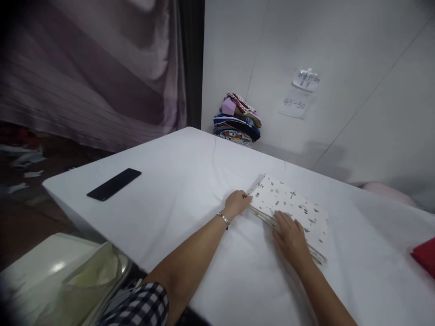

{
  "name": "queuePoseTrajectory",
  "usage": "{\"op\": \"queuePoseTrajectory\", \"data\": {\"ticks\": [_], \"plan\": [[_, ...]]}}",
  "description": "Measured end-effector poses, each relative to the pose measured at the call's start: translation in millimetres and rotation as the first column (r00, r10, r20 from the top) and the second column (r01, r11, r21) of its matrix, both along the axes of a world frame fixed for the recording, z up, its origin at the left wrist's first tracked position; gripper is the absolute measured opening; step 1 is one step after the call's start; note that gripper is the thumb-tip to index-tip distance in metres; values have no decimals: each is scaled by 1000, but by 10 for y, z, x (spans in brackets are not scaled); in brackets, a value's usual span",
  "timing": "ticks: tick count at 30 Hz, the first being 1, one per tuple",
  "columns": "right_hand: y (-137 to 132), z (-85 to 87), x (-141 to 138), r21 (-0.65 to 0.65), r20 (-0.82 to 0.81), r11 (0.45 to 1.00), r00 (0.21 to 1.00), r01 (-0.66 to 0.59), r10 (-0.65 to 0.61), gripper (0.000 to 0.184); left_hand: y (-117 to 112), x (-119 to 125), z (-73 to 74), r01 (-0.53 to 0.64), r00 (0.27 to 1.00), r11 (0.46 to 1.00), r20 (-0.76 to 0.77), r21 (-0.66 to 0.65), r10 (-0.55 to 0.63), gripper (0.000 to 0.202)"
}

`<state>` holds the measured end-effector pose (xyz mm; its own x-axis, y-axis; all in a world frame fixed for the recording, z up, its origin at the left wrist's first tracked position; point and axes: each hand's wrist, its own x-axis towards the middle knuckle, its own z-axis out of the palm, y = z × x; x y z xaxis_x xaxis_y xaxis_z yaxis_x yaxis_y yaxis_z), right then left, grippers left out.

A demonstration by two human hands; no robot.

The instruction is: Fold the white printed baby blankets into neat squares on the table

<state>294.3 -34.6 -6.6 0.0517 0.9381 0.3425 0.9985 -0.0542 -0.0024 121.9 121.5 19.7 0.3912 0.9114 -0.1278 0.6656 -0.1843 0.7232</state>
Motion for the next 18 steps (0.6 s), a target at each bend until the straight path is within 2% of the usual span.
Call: {"op": "queuePoseTrajectory", "data": {"ticks": [4,7,10,13,18], "plan": [[71,-97,6,63,78,998,997,-29,24,41,19,-7,49,38,997,999,-70,5,-37,21],[-28,-133,195,94,97,994,994,-56,47,39,11,-6,96,167,980,982,-93,-89,-176,20],[-172,-140,379,92,88,995,995,-51,43,37,-21,9,104,288,951,946,-68,-150,-300,29],[-258,-137,426,91,38,995,999,-25,22,37,-60,37,60,255,967,957,14,-139,-256,36],[-214,-64,290,46,-82,999,997,-2,6,41,-138,118,-14,129,988,985,104,-113,-118,36]]}}
